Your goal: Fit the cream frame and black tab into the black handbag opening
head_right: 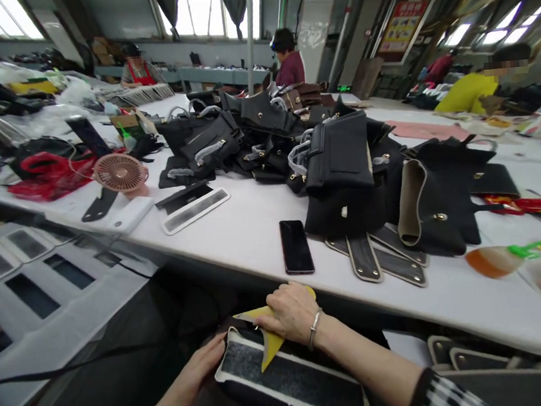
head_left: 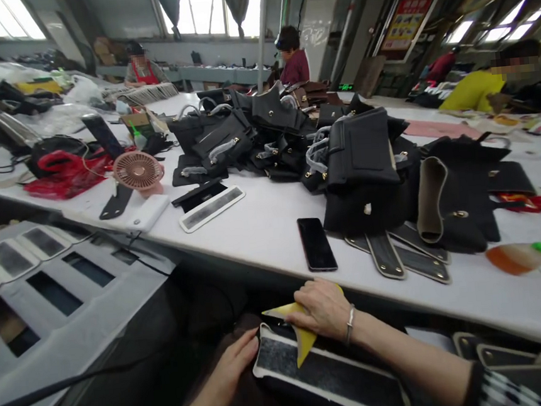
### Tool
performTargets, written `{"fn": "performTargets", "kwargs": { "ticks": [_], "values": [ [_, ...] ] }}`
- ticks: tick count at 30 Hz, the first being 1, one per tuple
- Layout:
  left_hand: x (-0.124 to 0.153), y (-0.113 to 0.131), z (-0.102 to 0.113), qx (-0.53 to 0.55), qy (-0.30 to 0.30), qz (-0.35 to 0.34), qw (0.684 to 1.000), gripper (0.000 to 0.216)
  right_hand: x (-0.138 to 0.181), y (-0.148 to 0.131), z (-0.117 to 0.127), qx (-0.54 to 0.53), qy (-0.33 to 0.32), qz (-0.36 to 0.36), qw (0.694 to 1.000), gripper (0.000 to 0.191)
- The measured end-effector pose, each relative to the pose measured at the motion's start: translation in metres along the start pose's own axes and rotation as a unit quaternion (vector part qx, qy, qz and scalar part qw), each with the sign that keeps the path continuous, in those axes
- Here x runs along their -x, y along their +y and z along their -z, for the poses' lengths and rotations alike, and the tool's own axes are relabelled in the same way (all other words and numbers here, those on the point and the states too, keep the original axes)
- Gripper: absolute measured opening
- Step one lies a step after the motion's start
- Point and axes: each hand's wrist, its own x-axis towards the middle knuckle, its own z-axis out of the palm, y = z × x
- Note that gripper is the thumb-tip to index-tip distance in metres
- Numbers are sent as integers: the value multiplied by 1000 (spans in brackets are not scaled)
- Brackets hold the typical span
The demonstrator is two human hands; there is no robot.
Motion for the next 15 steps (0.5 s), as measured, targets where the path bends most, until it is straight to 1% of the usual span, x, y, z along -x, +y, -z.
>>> {"fn": "performTargets", "kwargs": {
  "ticks": [4,7,9,12,15],
  "values": [
    [2,3,-4,18,-4,-4,1000,48,-29,-5,-1,3,6,55,998,58],
    [4,5,-8,16,0,-23,1000,45,-48,-10,1,6,14,105,994,53],
    [5,3,-9,3,34,-35,999,46,-61,-15,2,10,23,139,990,50],
    [7,-1,-13,9,104,-40,994,52,-79,-21,2,13,33,196,980,48],
    [7,-6,-19,43,130,-41,990,67,-93,-26,1,13,40,254,966,49]
  ]
}}
